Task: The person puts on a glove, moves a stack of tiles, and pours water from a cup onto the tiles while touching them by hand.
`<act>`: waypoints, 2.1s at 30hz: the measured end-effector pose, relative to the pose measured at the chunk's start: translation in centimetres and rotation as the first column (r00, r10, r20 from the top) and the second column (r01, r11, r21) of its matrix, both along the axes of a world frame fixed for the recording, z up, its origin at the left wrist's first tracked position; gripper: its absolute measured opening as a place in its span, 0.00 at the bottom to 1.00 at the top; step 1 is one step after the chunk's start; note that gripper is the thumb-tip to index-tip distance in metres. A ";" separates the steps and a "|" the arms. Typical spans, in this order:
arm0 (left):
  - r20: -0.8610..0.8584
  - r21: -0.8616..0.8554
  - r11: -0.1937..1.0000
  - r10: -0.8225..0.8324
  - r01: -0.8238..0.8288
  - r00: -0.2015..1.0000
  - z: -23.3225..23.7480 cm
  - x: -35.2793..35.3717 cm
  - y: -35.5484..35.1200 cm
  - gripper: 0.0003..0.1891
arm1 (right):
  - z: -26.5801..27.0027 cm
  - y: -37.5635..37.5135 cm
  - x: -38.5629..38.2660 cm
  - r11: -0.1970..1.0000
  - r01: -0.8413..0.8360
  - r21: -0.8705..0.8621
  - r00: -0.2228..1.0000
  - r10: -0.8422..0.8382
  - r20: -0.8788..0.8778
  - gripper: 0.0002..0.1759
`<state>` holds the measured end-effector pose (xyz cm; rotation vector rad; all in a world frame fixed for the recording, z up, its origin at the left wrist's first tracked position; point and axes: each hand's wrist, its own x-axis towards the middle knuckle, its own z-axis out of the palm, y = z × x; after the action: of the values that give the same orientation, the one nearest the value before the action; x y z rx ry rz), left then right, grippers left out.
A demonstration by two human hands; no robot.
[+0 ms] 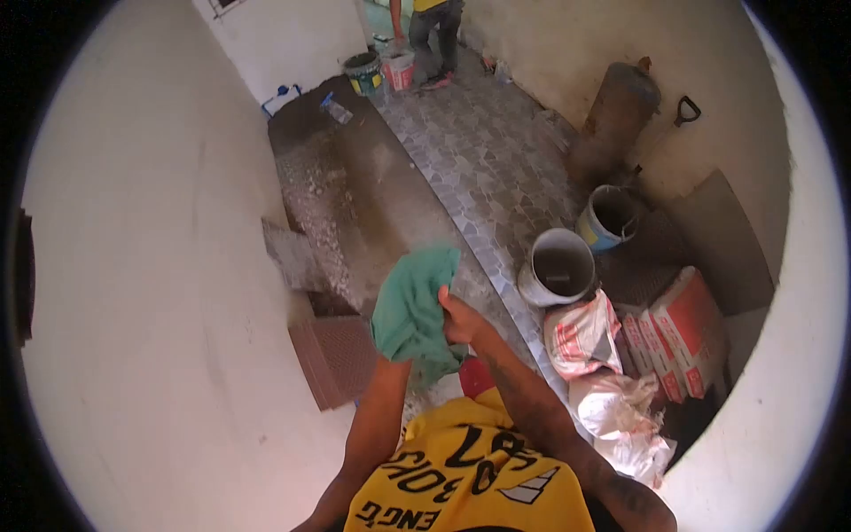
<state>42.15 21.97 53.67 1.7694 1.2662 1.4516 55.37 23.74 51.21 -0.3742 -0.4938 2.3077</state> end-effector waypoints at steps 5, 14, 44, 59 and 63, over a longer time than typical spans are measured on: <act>-0.022 -0.251 0.957 -0.158 0.148 0.987 -1.3 -2.0 9.5 0.25 | -0.9 9.1 -1.4 0.964 0.150 -0.218 0.981 -0.118 0.151 0.26; -0.590 0.095 0.994 0.102 -0.057 0.801 -2.5 0.7 21.7 0.25 | 0.3 21.6 -2.8 0.844 0.430 -0.320 0.845 -0.251 0.473 0.20; -0.315 -0.117 0.708 -0.691 0.696 0.650 6.5 15.7 64.5 0.22 | 8.9 53.0 18.1 0.461 0.865 -0.196 0.489 -0.863 0.129 0.26; -0.155 -0.032 0.626 -0.773 0.779 0.615 6.3 32.0 72.7 0.21 | 8.1 67.7 24.3 0.347 0.781 0.519 -0.080 -0.769 0.635 0.31; -0.193 -0.047 0.648 -0.753 0.760 0.629 5.8 36.9 76.5 0.21 | 8.3 71.1 28.8 0.433 0.561 0.706 -0.205 -0.753 0.625 0.27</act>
<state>79.01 98.45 59.47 2.1321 0.4122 0.8087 84.22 94.88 59.52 -1.5596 -0.7611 0.6221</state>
